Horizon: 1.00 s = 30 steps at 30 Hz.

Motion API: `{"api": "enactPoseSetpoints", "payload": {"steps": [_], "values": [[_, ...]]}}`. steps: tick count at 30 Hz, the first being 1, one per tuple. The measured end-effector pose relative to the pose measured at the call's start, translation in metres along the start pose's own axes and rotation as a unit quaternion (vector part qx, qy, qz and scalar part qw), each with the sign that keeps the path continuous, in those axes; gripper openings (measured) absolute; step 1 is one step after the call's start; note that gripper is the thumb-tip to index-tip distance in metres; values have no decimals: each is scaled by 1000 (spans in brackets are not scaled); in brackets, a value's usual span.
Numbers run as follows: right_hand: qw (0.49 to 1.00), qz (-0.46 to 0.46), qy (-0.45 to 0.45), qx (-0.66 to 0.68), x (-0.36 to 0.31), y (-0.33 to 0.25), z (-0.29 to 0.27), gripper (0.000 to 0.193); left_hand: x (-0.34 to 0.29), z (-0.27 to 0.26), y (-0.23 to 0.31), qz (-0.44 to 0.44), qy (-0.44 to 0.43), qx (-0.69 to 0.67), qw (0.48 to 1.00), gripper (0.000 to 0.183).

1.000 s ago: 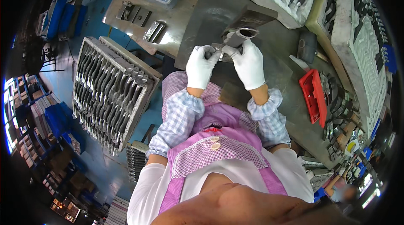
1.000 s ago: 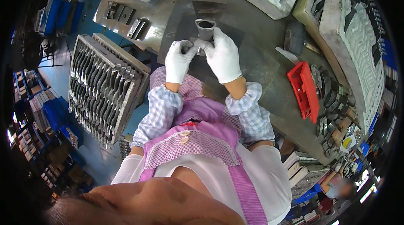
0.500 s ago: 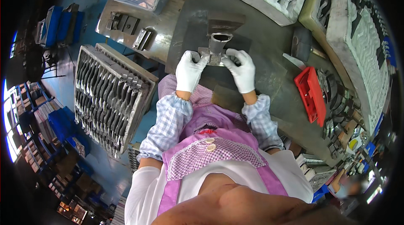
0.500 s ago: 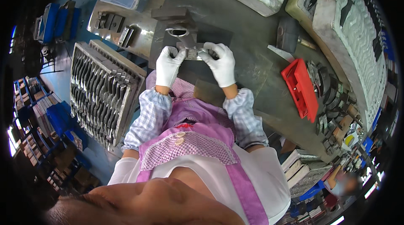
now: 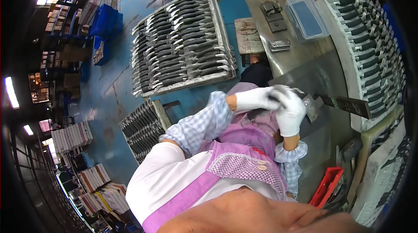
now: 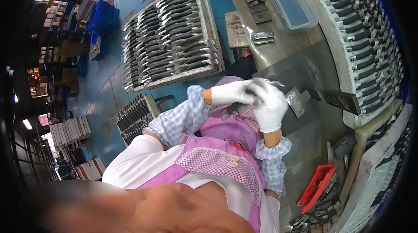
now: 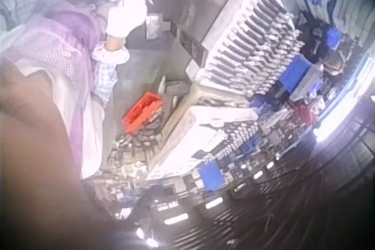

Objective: Inspecting, sorting, and measuring metal fabrication components using a digital caliper.

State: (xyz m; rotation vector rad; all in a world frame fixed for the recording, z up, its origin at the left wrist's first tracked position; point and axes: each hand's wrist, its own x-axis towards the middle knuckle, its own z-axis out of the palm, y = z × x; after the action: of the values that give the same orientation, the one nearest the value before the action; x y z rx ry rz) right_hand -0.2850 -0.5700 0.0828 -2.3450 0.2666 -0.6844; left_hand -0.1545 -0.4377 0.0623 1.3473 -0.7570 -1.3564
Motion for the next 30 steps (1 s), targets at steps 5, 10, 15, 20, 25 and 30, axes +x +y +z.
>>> {"api": "enactPoseSetpoints", "payload": {"steps": [5,10,15,20,25,30], "values": [[996,87,23,29,-24,-3,0,26,-52,-131,7,5,305,132,943,61],[970,205,115,-63,-79,33,-21,23,-32,-283,-41,59,342,325,880,45],[916,296,264,-67,-125,57,-31,25,-20,-298,-101,7,316,551,772,29],[915,287,223,-176,-152,80,-26,28,-38,-268,-100,-1,379,652,656,43],[901,317,221,-198,-154,102,-21,29,-104,-294,-93,50,689,526,497,35],[891,340,203,-223,-149,106,-22,27,-103,-348,-123,-135,762,371,514,64]]}}
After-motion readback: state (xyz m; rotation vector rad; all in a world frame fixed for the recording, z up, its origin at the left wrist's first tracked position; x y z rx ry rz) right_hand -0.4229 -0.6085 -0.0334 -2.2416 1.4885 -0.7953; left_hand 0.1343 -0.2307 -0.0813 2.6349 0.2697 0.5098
